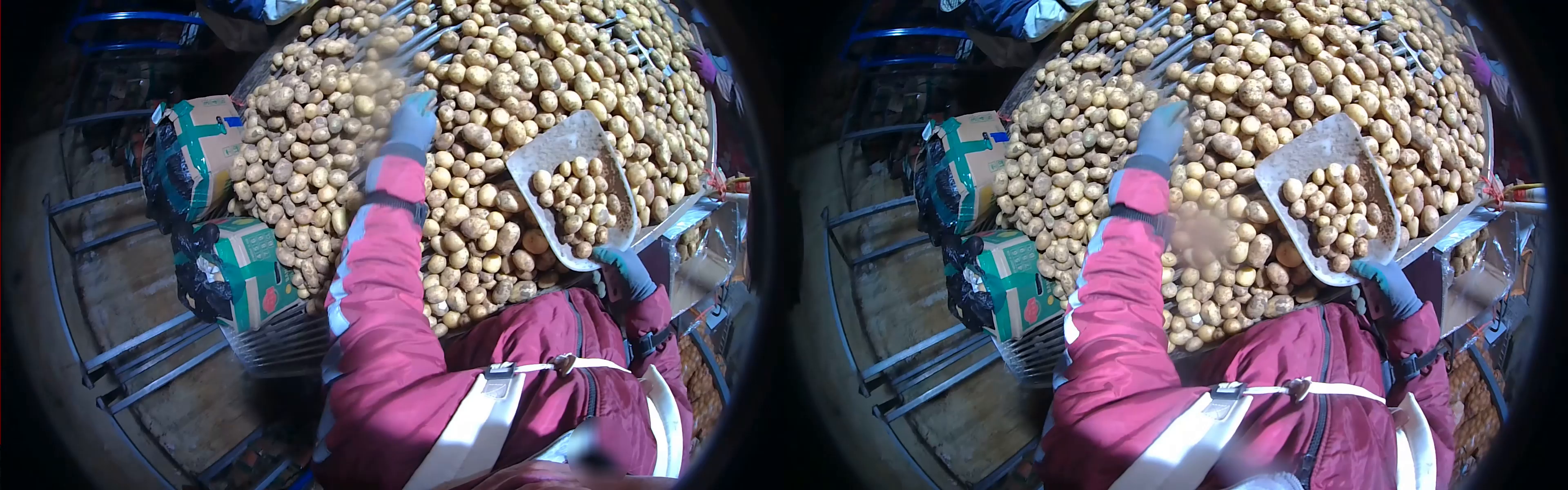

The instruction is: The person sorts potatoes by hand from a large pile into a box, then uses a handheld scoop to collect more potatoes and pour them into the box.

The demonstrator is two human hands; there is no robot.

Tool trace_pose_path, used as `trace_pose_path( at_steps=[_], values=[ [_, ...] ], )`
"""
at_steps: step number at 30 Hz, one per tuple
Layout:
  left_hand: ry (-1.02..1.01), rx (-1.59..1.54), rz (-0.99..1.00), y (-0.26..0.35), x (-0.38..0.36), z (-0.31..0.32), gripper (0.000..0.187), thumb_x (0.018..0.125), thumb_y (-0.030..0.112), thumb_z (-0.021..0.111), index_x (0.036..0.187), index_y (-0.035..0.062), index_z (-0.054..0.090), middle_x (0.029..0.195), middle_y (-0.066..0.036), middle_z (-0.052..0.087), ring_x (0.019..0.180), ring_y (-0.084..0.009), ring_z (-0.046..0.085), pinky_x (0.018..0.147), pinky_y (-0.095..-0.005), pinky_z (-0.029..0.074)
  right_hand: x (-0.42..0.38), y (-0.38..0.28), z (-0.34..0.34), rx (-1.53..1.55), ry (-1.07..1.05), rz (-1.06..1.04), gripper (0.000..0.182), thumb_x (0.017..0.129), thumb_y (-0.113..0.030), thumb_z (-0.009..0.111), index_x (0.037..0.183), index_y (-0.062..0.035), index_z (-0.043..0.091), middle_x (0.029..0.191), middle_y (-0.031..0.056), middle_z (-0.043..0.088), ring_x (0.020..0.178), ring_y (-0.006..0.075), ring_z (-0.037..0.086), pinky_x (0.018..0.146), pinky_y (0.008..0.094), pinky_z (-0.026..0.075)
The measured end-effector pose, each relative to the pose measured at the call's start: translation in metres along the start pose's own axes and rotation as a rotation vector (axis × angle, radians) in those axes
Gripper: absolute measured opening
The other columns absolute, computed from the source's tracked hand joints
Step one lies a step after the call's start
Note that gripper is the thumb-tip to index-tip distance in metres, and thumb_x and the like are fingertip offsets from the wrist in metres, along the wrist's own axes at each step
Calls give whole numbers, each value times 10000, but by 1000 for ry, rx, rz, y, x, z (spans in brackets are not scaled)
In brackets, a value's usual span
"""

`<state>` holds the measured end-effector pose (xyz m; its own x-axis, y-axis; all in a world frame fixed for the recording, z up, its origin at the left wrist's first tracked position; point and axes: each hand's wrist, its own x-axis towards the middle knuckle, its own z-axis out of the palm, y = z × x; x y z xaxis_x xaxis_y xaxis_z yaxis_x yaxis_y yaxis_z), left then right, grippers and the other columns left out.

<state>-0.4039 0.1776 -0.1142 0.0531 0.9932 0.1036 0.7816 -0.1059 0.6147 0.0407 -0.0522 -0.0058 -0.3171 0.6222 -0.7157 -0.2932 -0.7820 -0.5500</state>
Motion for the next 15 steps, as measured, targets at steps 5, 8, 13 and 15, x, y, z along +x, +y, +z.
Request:
trace_pose_path(
  at_steps=[5, 8, 13, 15],
  values=[
    [-158, 128, -100, 6, 13, 5, 379, 873, 180, 673, 1247, 152, 723, 1270, -175, 633, 1186, -355, 626, 1043, -417, 496, 2, 3, -5, -63, 31, -3, 398, 925, -105, 651, 1299, 24, 604, 1198, 71, 694, 1076, 184, 665, 973, 328, 525],
    [-144, 129, -113, 12, 11, 1, 324, 856, 223, 703, 1165, 131, 729, 1237, -192, 649, 1195, -368, 618, 1046, -426, 493, 1, 5, -10, -133, 69, 18, 321, 928, -135, 655, 1213, 12, 636, 1095, 60, 693, 974, 170, 654, 888, 320, 519],
    [-47, -100, -190, -8, 5, 17, 265, 850, 128, 729, 1103, 56, 702, 1072, -148, 712, 899, -262, 695, 834, -365, 561, -2, 4, -17, -303, 145, 141, 198, 926, -227, 676, 936, -30, 694, 710, 36, 654, 566, 130, 596, 528, 284, 476],
    [20, -551, -332, 4, -1, 13, 277, 912, 53, 686, 1188, 35, 670, 1048, -71, 680, 835, -174, 670, 755, -291, 573, -5, 5, -9, -297, 229, 98, 209, 924, -248, 677, 848, -53, 671, 567, 24, 562, 409, 134, 494, 390, 285, 376]
  ],
)
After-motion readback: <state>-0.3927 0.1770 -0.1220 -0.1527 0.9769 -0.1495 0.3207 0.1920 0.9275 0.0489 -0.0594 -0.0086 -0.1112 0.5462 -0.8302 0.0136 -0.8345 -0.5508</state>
